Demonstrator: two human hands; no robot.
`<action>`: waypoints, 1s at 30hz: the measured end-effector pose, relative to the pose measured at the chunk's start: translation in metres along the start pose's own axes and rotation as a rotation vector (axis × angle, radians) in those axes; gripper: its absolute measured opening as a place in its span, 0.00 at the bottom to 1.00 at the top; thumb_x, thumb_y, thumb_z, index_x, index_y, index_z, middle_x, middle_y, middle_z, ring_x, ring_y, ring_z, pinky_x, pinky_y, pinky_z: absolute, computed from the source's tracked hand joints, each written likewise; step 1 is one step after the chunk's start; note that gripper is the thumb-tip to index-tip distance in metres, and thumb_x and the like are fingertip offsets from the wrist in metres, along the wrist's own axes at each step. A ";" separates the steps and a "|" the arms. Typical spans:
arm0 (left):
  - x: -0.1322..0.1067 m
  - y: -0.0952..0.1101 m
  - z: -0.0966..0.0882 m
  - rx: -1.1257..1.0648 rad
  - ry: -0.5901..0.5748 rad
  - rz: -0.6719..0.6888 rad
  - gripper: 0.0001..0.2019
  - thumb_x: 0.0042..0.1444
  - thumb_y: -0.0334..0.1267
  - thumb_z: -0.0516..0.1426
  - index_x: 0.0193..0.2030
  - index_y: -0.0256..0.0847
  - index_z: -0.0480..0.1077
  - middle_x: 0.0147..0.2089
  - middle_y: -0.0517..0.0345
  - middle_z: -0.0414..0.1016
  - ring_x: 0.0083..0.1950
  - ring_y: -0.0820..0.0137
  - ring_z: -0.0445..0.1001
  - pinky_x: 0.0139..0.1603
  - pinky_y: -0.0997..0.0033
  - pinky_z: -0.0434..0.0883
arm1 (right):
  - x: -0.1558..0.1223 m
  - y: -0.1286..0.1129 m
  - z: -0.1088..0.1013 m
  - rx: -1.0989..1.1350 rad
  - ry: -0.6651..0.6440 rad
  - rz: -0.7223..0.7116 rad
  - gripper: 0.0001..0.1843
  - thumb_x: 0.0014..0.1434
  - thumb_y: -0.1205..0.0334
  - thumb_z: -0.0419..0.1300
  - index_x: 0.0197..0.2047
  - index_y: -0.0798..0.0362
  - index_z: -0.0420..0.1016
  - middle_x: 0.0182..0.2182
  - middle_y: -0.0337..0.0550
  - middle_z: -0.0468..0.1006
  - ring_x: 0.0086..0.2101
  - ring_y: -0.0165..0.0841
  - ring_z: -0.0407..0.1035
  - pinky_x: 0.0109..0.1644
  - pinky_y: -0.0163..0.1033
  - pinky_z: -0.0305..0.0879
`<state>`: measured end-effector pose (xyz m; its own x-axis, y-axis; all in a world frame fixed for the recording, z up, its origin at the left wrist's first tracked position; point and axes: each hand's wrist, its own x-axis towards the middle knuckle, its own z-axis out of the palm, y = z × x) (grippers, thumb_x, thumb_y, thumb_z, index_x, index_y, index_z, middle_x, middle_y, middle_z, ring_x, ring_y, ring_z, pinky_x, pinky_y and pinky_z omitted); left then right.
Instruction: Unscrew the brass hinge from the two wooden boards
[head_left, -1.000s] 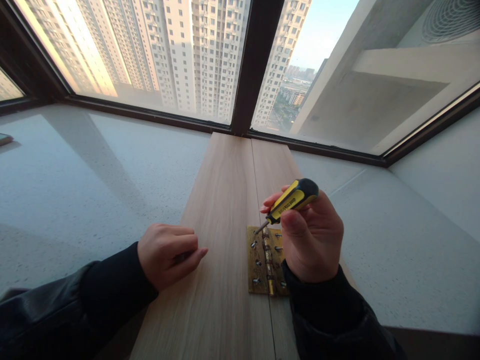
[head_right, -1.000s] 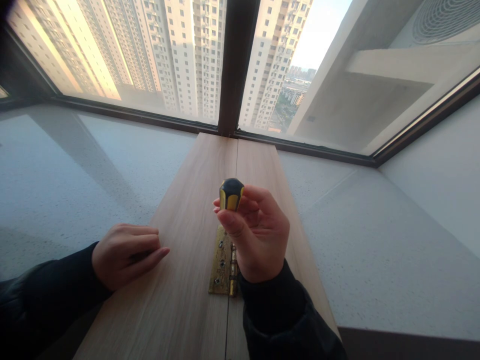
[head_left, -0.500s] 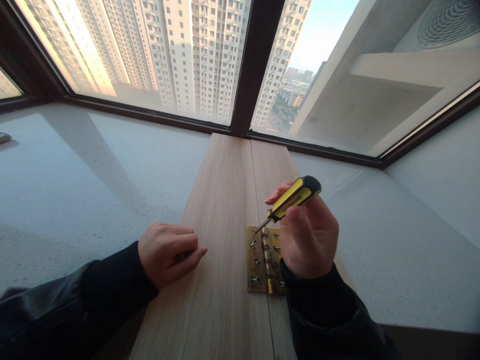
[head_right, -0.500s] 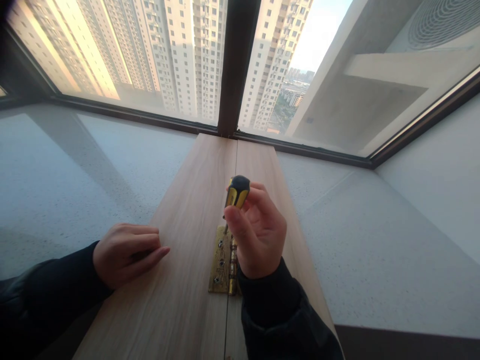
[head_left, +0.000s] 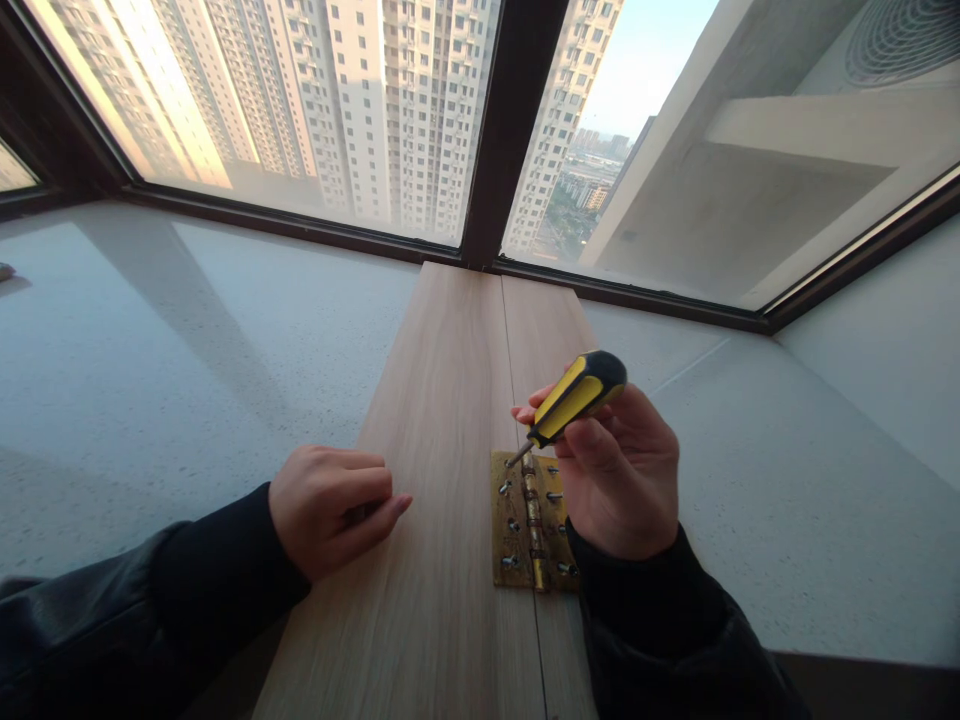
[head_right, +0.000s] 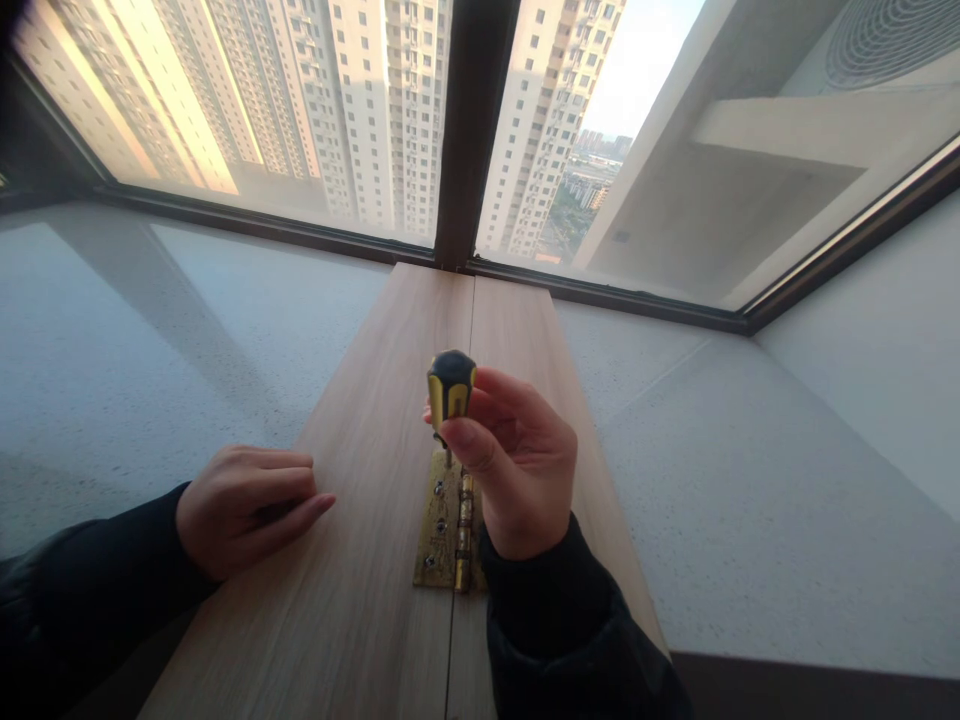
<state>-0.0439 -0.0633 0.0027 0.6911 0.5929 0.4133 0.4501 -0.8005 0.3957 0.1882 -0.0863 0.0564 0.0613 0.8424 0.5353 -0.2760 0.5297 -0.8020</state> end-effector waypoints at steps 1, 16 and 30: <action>0.000 0.000 0.000 0.005 0.001 0.004 0.16 0.57 0.34 0.52 0.18 0.38 0.57 0.19 0.65 0.53 0.19 0.79 0.51 0.21 0.72 0.50 | 0.001 0.001 0.000 0.033 -0.028 0.021 0.11 0.59 0.63 0.61 0.46 0.51 0.69 0.35 0.43 0.72 0.34 0.34 0.69 0.41 0.46 0.68; 0.001 0.002 -0.001 0.005 0.007 -0.016 0.17 0.57 0.34 0.52 0.18 0.38 0.56 0.19 0.65 0.51 0.19 0.78 0.50 0.22 0.72 0.50 | 0.004 -0.002 0.007 0.214 -0.056 0.107 0.15 0.59 0.49 0.57 0.38 0.53 0.65 0.29 0.39 0.60 0.26 0.27 0.56 0.30 0.33 0.56; 0.000 0.001 0.000 -0.005 -0.002 -0.019 0.17 0.57 0.34 0.53 0.18 0.38 0.54 0.20 0.66 0.50 0.20 0.78 0.49 0.22 0.72 0.49 | 0.001 0.014 0.004 0.178 0.030 0.064 0.14 0.64 0.50 0.56 0.41 0.51 0.76 0.29 0.42 0.68 0.28 0.28 0.63 0.31 0.33 0.60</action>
<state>-0.0436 -0.0641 0.0031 0.6833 0.6081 0.4041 0.4608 -0.7885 0.4073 0.1802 -0.0780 0.0468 0.0657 0.8777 0.4746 -0.4457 0.4514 -0.7730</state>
